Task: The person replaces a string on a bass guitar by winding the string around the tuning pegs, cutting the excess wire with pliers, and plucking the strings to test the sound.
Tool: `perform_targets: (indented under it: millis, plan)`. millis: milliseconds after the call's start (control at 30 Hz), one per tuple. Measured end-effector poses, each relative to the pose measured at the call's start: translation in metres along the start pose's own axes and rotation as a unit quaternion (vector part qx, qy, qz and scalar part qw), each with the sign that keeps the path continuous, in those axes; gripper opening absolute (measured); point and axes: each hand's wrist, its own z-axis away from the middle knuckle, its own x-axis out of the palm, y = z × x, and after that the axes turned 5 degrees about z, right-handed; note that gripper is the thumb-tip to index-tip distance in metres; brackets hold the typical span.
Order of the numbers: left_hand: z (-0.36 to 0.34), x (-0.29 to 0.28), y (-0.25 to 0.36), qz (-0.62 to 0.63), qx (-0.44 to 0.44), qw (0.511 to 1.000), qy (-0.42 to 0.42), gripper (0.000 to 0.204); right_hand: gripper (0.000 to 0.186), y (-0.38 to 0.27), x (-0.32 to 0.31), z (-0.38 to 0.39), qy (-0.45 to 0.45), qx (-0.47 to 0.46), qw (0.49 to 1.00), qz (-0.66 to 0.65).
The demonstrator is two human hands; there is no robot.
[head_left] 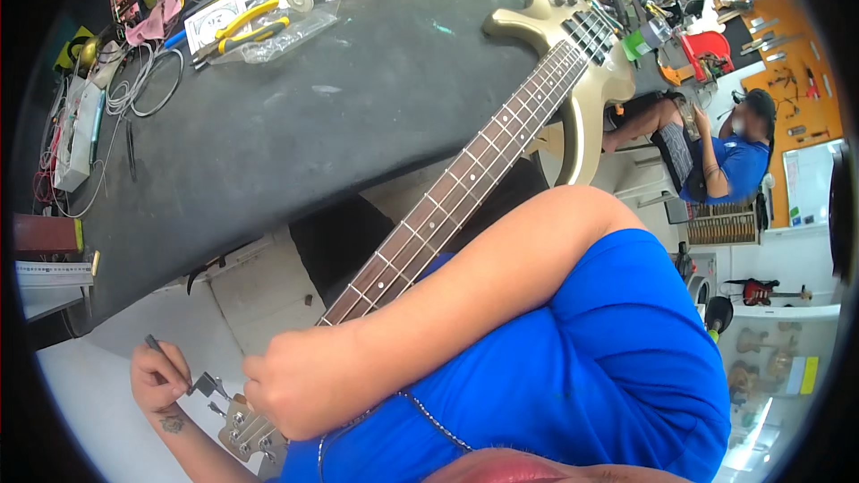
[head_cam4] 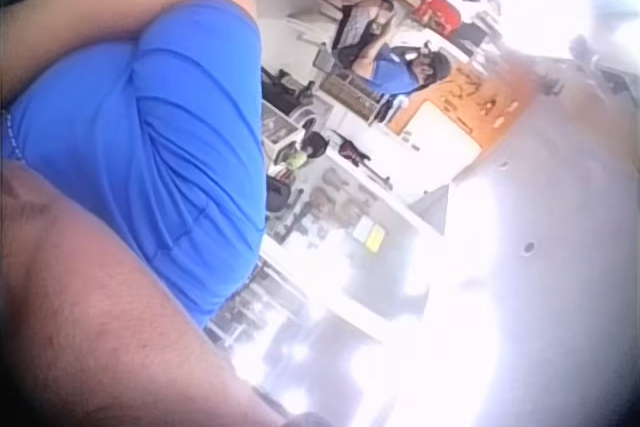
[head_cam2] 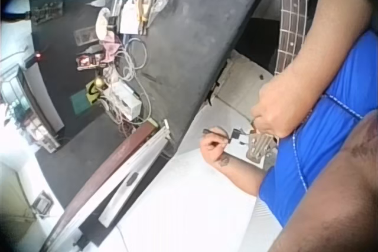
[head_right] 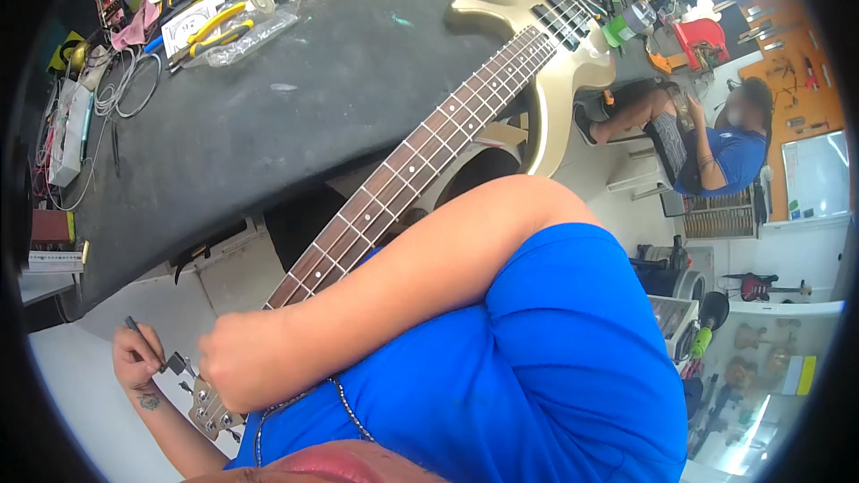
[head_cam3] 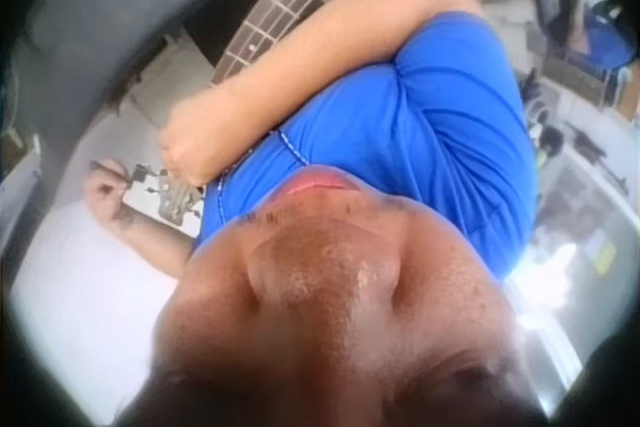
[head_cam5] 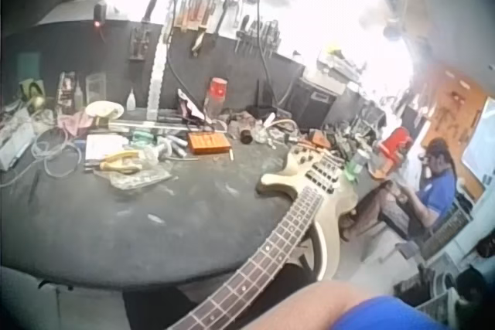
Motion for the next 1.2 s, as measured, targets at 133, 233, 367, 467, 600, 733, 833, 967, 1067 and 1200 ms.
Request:
perform_targets:
  millis: [133,233,367,467,600,733,833,967,1067,1200]
  plan:
    - [-0.036,0.046,-0.017,0.056,-0.011,0.993,0.102,0.026,0.033,-0.001,0.000,0.003,-0.029,-0.010,0.999,0.010]
    - [-0.050,0.043,-0.017,-0.022,-0.133,0.990,0.049,0.023,0.033,0.001,0.004,0.006,-0.020,0.002,1.000,0.023]
    - [-0.018,0.004,-0.012,-0.040,-0.102,0.994,-0.002,0.022,0.032,-0.003,0.000,0.002,-0.014,-0.007,1.000,0.026]
    - [-0.021,0.016,-0.008,0.062,0.032,0.998,-0.011,0.030,0.030,-0.003,0.003,0.000,0.020,0.002,0.998,0.061]
    - [-0.042,0.039,-0.029,0.064,0.026,0.994,0.086,0.032,0.028,-0.003,-0.004,0.003,-0.011,0.006,0.996,0.088]
    - [-0.050,0.039,-0.016,0.066,-0.044,0.996,0.042,0.023,0.024,-0.001,-0.001,0.007,0.035,0.024,0.995,0.092]
    - [-0.053,0.041,-0.017,0.040,-0.091,0.994,0.043,0.020,0.023,-0.002,-0.005,0.006,0.047,0.030,0.994,0.095]
    - [-0.028,0.015,-0.021,-0.029,-0.188,0.981,0.026,0.020,0.022,0.001,-0.007,0.003,0.039,0.022,0.997,0.059]
    - [0.005,-0.004,-0.006,-0.002,-0.100,0.995,0.008,0.028,0.025,-0.004,-0.012,-0.002,0.007,0.033,0.999,0.034]
    - [-0.027,0.031,-0.009,-0.004,0.083,0.995,0.055,0.033,0.022,-0.013,-0.013,-0.006,0.016,0.071,0.994,0.081]
